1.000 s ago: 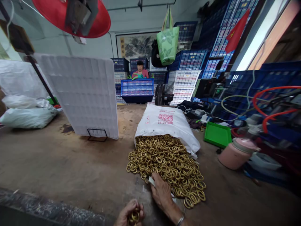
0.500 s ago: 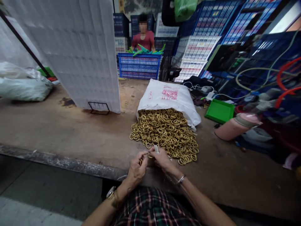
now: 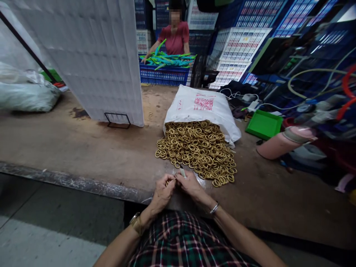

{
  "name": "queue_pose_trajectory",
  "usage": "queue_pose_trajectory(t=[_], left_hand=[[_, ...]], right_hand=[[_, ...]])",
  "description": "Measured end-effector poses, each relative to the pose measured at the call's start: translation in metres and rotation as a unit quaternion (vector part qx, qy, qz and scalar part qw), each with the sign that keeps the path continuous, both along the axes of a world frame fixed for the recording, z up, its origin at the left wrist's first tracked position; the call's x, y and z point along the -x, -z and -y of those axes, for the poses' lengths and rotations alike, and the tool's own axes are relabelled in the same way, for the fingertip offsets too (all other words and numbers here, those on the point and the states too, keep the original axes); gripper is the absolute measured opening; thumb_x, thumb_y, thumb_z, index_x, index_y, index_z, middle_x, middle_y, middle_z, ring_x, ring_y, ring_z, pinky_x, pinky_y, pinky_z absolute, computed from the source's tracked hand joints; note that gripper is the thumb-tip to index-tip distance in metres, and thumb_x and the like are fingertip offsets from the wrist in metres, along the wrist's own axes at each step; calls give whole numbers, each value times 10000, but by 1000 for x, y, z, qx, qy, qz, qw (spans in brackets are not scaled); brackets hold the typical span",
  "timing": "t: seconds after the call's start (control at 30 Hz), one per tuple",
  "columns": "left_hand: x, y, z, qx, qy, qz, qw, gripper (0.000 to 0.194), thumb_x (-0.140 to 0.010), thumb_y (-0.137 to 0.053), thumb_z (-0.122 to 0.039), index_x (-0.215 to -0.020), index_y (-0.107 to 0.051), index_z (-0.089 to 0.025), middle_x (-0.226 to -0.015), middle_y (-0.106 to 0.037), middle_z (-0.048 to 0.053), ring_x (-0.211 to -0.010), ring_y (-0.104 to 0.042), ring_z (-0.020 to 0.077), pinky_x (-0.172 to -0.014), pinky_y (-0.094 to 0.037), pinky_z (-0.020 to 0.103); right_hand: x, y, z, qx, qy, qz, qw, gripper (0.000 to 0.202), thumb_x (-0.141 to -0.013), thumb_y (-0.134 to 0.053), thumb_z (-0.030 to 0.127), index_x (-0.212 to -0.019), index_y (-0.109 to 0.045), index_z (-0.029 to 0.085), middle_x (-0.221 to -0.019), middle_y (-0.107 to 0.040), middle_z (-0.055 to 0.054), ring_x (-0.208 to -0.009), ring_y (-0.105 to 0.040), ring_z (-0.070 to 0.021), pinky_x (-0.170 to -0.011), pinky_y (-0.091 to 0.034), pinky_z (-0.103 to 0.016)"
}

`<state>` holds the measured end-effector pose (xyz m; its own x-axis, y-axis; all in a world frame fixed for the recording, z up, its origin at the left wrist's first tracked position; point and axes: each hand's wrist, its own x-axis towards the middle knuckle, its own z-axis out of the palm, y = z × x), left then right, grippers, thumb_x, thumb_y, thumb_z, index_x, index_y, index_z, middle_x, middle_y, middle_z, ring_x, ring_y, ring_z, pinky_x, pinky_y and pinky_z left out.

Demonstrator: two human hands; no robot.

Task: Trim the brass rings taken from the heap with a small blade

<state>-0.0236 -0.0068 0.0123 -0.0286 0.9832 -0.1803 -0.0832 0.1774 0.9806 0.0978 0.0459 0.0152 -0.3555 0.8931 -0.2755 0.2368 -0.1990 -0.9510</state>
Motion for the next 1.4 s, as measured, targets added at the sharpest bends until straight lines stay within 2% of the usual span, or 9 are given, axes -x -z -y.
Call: queue_pose_trajectory(t=[0.17,0.4,0.6,0.67,0.8,0.87,0.97,1.27,1.4], left_hand=[[0,-2,4,87,22,63,994,296,-749,-508,-476,-739,-471,-182,-477,-405,-85,-349,-300,43,-348,-222,175],[0,-8,6,103,29,183,977,282,-719,-568,-433,-740,-453,-177,-572,-441,-69,-367,-319,20,-343,-191,154],[-1,-13,8,114,25,209,971,277,-708,-591,-406,-754,-458,-167,-576,-437,-68,-374,-319,12,-347,-187,143],[-2,-14,9,117,19,210,970,274,-707,-592,-398,-757,-455,-167,-576,-440,-67,-375,-323,12,-344,-185,142],[-3,-16,7,117,-5,193,974,281,-703,-592,-404,-767,-451,-169,-567,-441,-72,-371,-326,14,-345,-193,142],[-3,-16,6,107,-19,174,979,286,-706,-583,-416,-771,-454,-169,-560,-440,-72,-371,-331,18,-345,-198,146],[-3,-15,5,93,-37,136,986,287,-709,-570,-428,-764,-455,-171,-553,-450,-68,-380,-347,28,-349,-216,152],[-2,-12,3,71,-45,44,995,237,-739,-533,-399,-713,-464,-174,-476,-418,-82,-359,-321,31,-374,-243,162],[1,-7,2,97,-43,68,992,301,-723,-544,-451,-658,-428,-180,-447,-395,-85,-342,-291,29,-349,-206,159]], right_hand=[[-1,1,0,-70,-14,42,997,231,-733,-461,359,-599,-494,173,-520,-429,55,-502,-368,-81,-473,-277,-202],[-1,-5,1,-84,-16,67,994,211,-742,-445,330,-594,-472,182,-538,-422,48,-521,-360,-88,-477,-268,-204],[-1,-3,-1,-80,-26,63,994,234,-779,-424,343,-627,-496,181,-545,-459,39,-523,-383,-93,-486,-281,-202],[-2,-3,-2,-104,-24,81,991,226,-788,-406,319,-637,-503,181,-564,-475,33,-542,-402,-99,-511,-297,-206],[-8,0,1,-212,-32,180,960,188,-796,-366,237,-683,-507,185,-605,-498,10,-560,-411,-115,-551,-292,-226],[-12,1,5,-264,-89,236,931,156,-758,-375,164,-740,-529,184,-618,-517,1,-559,-418,-120,-558,-278,-233],[-15,3,11,-306,-159,294,891,240,-671,-396,80,-827,-554,172,-680,-571,-25,-590,-454,-128,-572,-268,-238],[-10,-3,12,-311,-196,378,849,285,-677,-379,57,-867,-564,161,-736,-629,-59,-642,-528,-155,-565,-253,-257],[-6,1,10,-294,-203,424,832,303,-693,-394,57,-941,-545,141,-783,-646,-87,-673,-562,-173,-569,-268,-263]])
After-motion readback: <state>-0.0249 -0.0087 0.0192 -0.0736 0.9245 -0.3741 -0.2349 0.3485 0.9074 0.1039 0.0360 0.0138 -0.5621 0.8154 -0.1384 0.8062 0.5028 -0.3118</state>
